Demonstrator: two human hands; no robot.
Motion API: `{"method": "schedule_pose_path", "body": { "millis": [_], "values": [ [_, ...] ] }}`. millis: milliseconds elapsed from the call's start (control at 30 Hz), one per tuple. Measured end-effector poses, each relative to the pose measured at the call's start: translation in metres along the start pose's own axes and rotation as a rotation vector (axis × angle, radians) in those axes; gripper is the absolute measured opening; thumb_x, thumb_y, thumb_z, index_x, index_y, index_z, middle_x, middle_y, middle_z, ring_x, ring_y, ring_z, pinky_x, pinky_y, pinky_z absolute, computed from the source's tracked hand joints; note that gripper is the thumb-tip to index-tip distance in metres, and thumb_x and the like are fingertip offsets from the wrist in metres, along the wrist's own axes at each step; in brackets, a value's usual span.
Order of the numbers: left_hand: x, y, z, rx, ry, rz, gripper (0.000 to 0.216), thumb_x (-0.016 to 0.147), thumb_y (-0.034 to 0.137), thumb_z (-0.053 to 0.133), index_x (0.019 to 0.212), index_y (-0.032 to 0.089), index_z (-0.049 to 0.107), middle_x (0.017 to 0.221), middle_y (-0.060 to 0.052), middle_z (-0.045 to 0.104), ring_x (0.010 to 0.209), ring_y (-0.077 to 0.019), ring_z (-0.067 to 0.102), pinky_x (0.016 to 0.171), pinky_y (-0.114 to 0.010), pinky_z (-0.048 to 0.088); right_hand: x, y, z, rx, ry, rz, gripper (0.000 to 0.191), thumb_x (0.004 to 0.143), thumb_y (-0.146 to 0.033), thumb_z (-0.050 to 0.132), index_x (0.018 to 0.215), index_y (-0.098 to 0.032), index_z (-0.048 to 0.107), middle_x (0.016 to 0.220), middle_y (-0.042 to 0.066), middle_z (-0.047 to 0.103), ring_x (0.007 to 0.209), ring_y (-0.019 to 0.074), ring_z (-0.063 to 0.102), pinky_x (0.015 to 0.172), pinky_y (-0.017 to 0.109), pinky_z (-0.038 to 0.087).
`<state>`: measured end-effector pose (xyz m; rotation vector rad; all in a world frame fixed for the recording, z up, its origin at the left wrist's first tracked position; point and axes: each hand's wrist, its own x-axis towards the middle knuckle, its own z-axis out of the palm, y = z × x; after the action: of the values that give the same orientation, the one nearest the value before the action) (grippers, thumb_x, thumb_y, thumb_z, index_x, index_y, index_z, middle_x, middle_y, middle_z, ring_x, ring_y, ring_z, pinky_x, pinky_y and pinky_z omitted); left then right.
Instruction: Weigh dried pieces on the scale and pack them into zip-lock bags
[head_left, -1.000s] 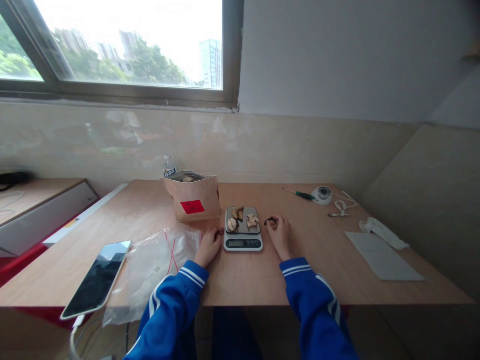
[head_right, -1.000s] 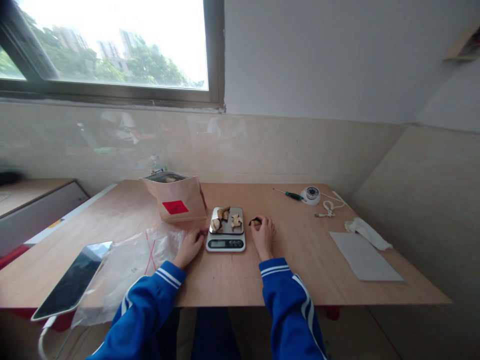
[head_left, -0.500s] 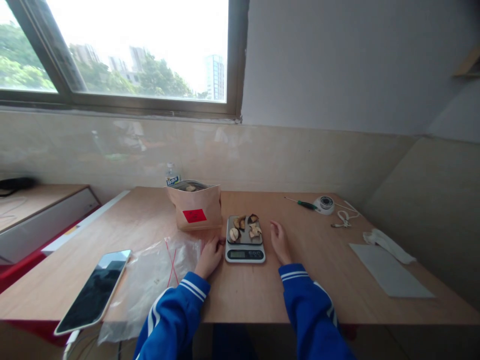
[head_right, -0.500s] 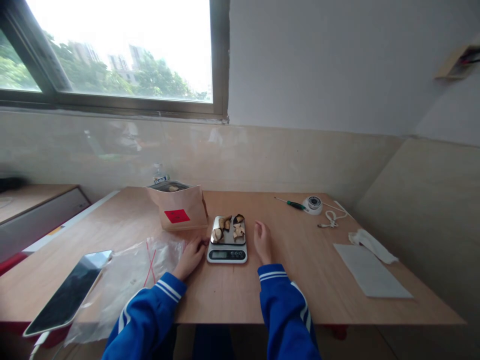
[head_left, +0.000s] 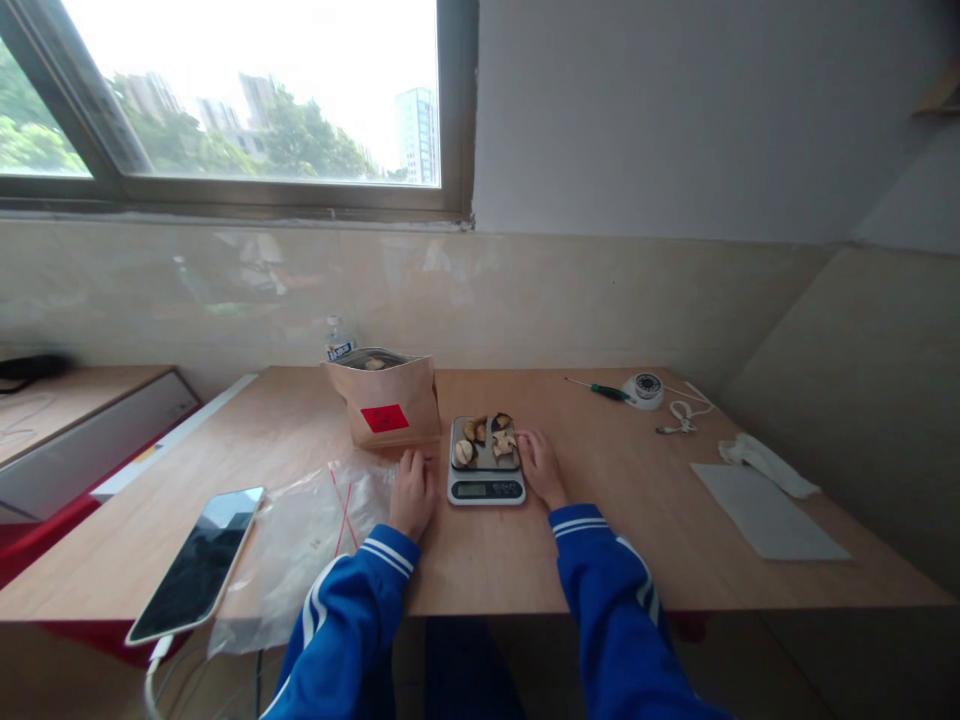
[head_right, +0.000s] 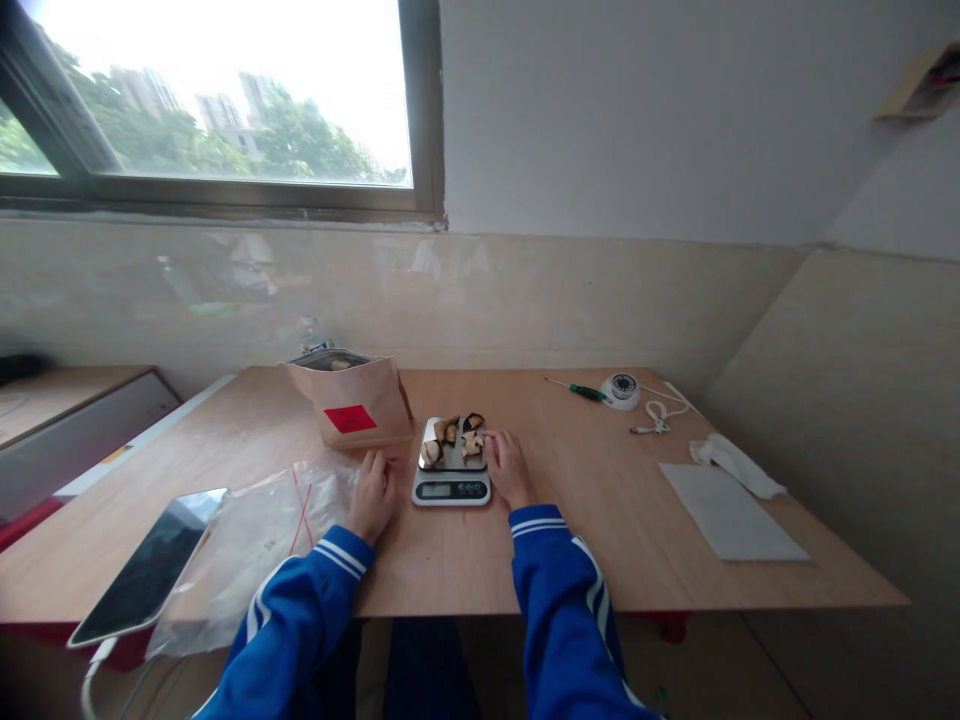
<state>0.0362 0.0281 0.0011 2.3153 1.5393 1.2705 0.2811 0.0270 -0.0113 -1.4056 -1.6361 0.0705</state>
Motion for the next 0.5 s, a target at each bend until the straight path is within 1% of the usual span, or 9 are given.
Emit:
{"method": "schedule_pose_path", "body": {
  "millis": [133,233,300,400,433,500],
  "values": [
    [-0.001,0.0,-0.001,0.026,-0.007,0.044,0.018,0.081,0.011,0.039,0.087,0.017,0.055,0.087,-0.007,0.055,0.082,-0.0191,0.055,0.073,-0.032,0.048,-0.001,0.001,0.0,-0.005,-0.007,-0.008,0.031,0.094,-0.034,0.03,0.09,-0.021,0.058,0.092,0.009,0.059,0.091,0.0227,0.053,0.082,0.038,0.044],
    [-0.004,0.002,-0.004,0.031,0.017,0.156,0.018,0.08,0.009,0.041,0.086,0.018,0.056,0.084,-0.006,0.054,0.078,-0.017,0.054,0.07,-0.029,0.048,-0.001,0.001,0.0,-0.001,-0.003,-0.011,0.031,0.094,-0.034,0.03,0.089,-0.021,0.058,0.09,0.008,0.059,0.089,0.0225,0.054,0.081,0.038,0.044],
    [-0.006,0.004,-0.008,0.03,0.088,0.254,0.019,0.08,0.008,0.041,0.083,0.018,0.057,0.084,-0.005,0.053,0.077,-0.0158,0.053,0.07,-0.027,0.047,-0.001,0.0,-0.001,0.004,0.001,-0.008,0.031,0.094,-0.034,0.03,0.088,-0.021,0.058,0.09,0.008,0.059,0.089,0.0223,0.054,0.081,0.037,0.044],
    [-0.008,0.008,-0.015,0.043,0.242,0.402,0.02,0.08,0.007,0.043,0.078,0.019,0.059,0.084,-0.005,0.054,0.078,-0.015,0.053,0.071,-0.026,0.045,0.0,-0.001,-0.002,0.018,0.018,0.0,0.032,0.094,-0.034,0.029,0.088,-0.022,0.058,0.09,0.008,0.058,0.089,0.0217,0.053,0.081,0.037,0.044],
    [-0.007,0.011,-0.017,0.045,0.274,0.448,0.021,0.08,0.007,0.043,0.077,0.019,0.06,0.084,-0.005,0.054,0.078,-0.0147,0.052,0.071,-0.026,0.045,0.001,-0.001,-0.002,0.019,0.025,0.0,0.033,0.094,-0.035,0.028,0.088,-0.022,0.058,0.09,0.008,0.058,0.089,0.0217,0.053,0.081,0.037,0.044],
    [-0.004,0.018,-0.024,0.039,0.293,0.516,0.022,0.08,0.007,0.044,0.074,0.021,0.06,0.083,-0.004,0.055,0.079,-0.0143,0.053,0.072,-0.026,0.044,0.002,0.0,-0.002,0.01,0.034,-0.003,0.035,0.094,-0.036,0.027,0.087,-0.022,0.058,0.089,0.008,0.058,0.089,0.0218,0.053,0.082,0.038,0.044]
  ]
}}
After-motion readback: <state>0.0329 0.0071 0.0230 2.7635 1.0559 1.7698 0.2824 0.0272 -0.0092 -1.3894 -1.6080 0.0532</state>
